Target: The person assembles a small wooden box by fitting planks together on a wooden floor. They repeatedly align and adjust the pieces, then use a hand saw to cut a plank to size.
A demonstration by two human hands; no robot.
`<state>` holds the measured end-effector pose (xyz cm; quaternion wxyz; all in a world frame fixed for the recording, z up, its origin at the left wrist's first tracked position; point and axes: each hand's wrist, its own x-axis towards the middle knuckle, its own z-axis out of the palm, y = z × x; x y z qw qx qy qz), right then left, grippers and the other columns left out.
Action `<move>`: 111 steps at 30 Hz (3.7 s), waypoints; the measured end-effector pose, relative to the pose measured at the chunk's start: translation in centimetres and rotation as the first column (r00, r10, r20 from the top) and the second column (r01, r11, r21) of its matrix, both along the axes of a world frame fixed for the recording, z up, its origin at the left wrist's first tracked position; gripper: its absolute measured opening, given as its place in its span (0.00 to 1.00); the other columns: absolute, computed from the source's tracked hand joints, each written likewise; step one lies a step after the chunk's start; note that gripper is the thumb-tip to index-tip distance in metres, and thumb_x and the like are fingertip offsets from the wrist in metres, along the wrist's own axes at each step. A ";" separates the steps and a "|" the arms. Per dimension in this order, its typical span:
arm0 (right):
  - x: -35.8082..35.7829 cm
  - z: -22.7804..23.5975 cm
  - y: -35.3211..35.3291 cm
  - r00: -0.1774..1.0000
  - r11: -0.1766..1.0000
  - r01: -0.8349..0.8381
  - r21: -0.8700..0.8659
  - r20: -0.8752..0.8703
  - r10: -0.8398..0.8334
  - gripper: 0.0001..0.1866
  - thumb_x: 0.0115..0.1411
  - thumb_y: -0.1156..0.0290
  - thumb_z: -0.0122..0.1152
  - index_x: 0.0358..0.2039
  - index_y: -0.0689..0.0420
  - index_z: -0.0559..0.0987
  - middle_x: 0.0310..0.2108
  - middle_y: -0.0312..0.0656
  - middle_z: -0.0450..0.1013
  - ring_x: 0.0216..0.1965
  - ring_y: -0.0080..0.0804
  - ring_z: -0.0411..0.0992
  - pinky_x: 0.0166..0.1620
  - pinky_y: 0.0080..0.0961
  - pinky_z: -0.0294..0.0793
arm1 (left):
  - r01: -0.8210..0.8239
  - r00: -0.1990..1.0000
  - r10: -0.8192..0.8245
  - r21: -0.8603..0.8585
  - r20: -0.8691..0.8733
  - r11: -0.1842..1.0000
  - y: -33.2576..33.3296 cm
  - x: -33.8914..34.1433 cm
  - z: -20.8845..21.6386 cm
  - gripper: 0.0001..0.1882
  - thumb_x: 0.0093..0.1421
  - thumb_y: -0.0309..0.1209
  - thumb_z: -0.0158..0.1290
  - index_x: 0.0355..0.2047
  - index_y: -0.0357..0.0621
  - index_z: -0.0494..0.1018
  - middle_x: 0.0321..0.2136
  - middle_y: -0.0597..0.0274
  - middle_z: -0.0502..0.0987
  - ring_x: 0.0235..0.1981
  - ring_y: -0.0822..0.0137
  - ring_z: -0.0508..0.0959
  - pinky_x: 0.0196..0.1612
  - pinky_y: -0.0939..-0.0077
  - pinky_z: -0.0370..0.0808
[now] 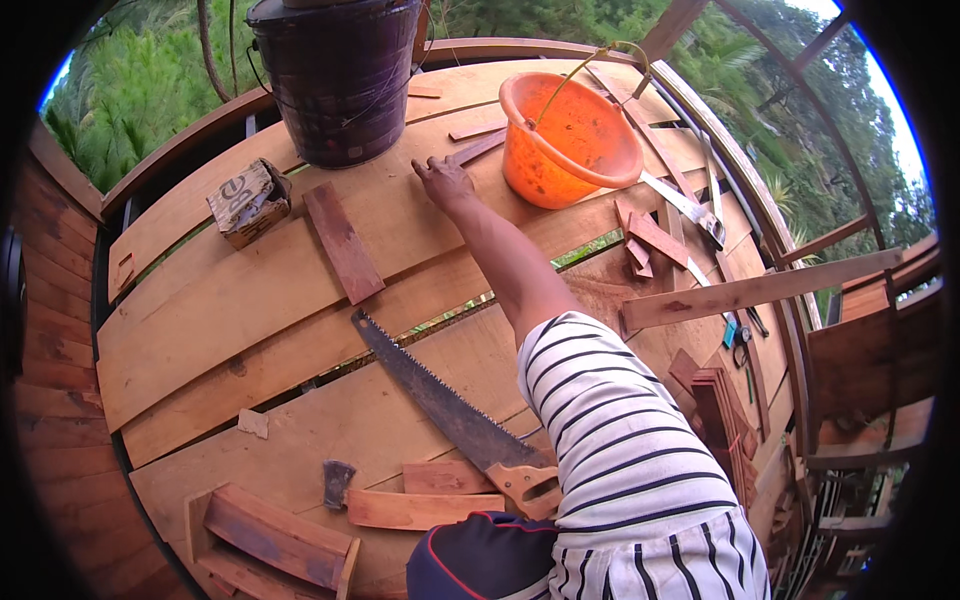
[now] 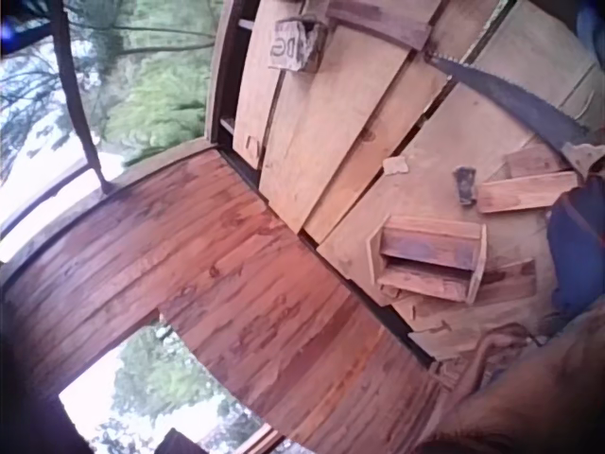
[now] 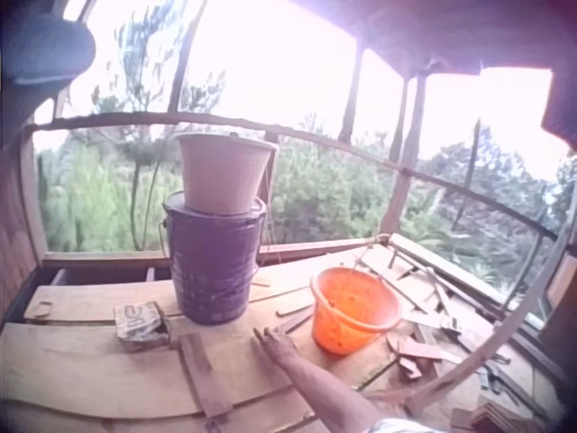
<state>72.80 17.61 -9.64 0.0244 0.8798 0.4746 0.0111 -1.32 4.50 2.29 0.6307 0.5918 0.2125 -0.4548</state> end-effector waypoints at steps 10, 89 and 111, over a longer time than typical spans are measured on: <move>-9.2 3.4 -9.7 0.779 0.739 -0.624 0.254 0.281 0.561 0.09 0.62 0.63 0.58 0.41 0.49 0.75 0.41 0.37 0.71 0.48 0.34 0.72 0.51 0.34 0.71 | 0.011 0.997 -0.015 0.056 0.072 0.998 -2.5 -0.7 0.2 0.27 0.55 0.55 0.60 0.29 0.38 0.79 0.24 0.50 0.81 0.27 0.57 0.79 0.32 0.59 0.74; -54.2 5.1 -27.0 -0.237 -0.058 -0.944 0.326 -0.543 0.806 0.28 0.56 0.62 0.70 0.58 0.47 0.74 0.44 0.43 0.74 0.48 0.44 0.76 0.50 0.37 0.77 | -0.505 0.819 0.573 0.496 0.018 0.706 -29.9 -12.3 13.1 0.33 0.56 0.57 0.62 0.45 0.36 0.79 0.34 0.50 0.83 0.41 0.48 0.83 0.45 0.58 0.77; -38.1 7.9 -24.4 0.140 0.265 -0.926 0.269 -0.409 0.902 0.34 0.45 0.64 0.78 0.56 0.50 0.78 0.57 0.42 0.70 0.60 0.49 0.67 0.62 0.48 0.65 | -0.846 0.295 0.751 0.527 0.590 -0.082 -18.2 -10.3 4.5 0.19 0.61 0.36 0.63 0.21 0.35 0.72 0.17 0.60 0.74 0.23 0.75 0.73 0.28 0.71 0.71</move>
